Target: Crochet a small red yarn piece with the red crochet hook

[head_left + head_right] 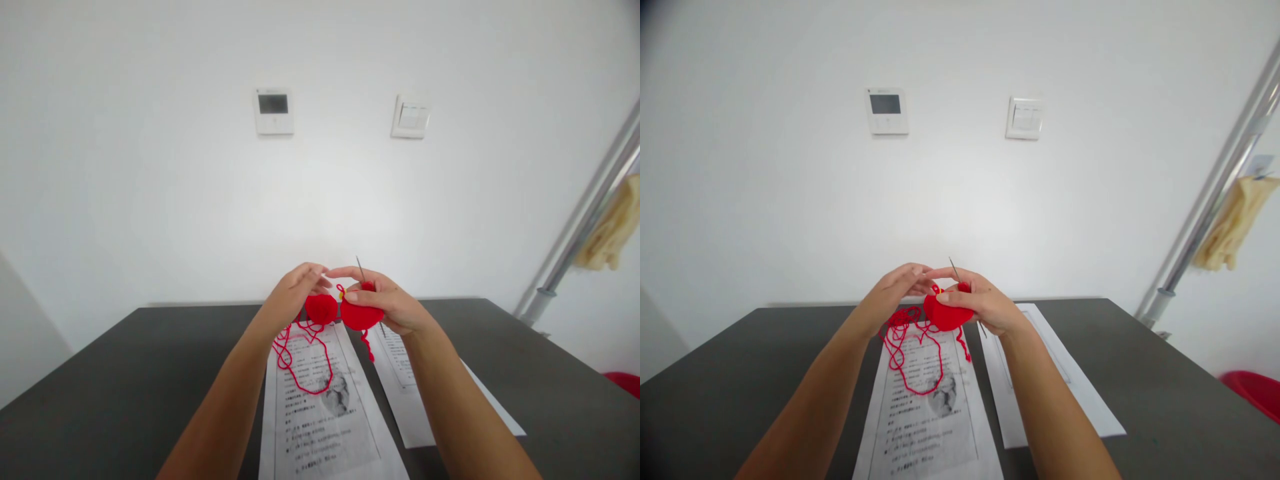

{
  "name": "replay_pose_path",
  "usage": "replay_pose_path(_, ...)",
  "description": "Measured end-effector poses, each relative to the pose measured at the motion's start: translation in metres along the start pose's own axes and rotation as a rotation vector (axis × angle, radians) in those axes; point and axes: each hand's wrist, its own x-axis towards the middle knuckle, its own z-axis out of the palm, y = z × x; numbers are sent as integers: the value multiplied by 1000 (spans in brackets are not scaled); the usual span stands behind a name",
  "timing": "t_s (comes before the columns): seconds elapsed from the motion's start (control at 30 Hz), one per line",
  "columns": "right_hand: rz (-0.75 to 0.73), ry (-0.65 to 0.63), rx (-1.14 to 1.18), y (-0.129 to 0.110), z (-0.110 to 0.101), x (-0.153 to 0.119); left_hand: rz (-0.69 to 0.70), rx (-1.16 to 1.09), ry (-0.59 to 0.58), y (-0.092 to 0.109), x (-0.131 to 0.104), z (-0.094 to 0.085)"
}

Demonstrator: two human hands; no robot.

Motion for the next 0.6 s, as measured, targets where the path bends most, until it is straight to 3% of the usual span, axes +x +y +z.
replay_pose_path(0.1,-32,1,13,2,0,3,-53,-306,-364,2,-5,8)
replay_pose_path(0.17,-44,-14,19,2,0,4,-83,-468,-500,0,-5,7)
replay_pose_path(0.4,-53,-63,86,-3,4,-1,-100,-449,-503,-4,-5,-2)
replay_pose_path(0.6,-81,-72,136,-3,7,-1,-64,-239,-614,0,-6,2)
